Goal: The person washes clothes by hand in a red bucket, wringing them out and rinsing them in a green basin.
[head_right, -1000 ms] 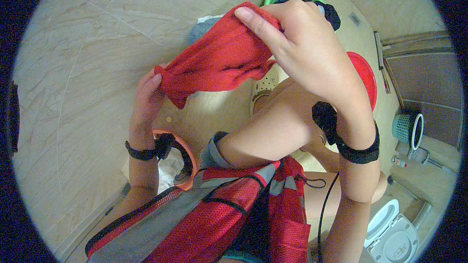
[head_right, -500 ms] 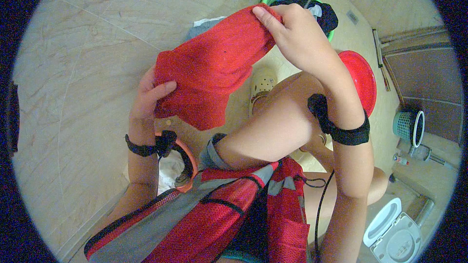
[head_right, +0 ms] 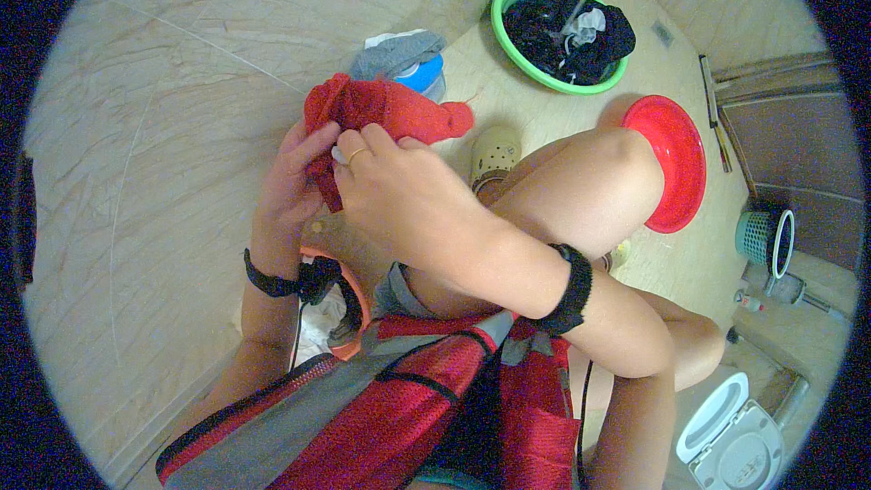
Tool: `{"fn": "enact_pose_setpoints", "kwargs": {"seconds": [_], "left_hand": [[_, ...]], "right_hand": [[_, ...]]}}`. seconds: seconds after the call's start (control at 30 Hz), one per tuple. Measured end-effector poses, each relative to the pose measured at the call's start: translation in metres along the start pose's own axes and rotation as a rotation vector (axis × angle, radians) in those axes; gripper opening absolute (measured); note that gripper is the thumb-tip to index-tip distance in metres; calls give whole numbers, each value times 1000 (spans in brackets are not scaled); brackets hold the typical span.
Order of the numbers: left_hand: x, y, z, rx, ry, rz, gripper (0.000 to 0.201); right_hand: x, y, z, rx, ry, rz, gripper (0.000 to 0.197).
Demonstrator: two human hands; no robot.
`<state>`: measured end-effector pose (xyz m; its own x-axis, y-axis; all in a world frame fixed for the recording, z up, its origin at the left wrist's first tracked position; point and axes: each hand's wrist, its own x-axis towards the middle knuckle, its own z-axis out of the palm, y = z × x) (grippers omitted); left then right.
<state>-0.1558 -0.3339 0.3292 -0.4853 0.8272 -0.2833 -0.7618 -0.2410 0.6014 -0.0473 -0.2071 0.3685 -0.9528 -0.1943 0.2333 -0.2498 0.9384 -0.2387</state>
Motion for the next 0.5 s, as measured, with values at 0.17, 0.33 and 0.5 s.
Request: {"fn": "enact_pose_setpoints", "kwargs": {"seconds": [0.17,0.33,0.5], "left_hand": [[-12,6,-34,230,222,28,35],[-21,6,-71,338,181,-96,35],[-30,6,-131,216,247,-52,37]], "right_hand": [[-19,33,-23,262,178,162,27],[-33,56,-28,461,215,449,17],[-47,71,-12,531,197,484,17]]}}
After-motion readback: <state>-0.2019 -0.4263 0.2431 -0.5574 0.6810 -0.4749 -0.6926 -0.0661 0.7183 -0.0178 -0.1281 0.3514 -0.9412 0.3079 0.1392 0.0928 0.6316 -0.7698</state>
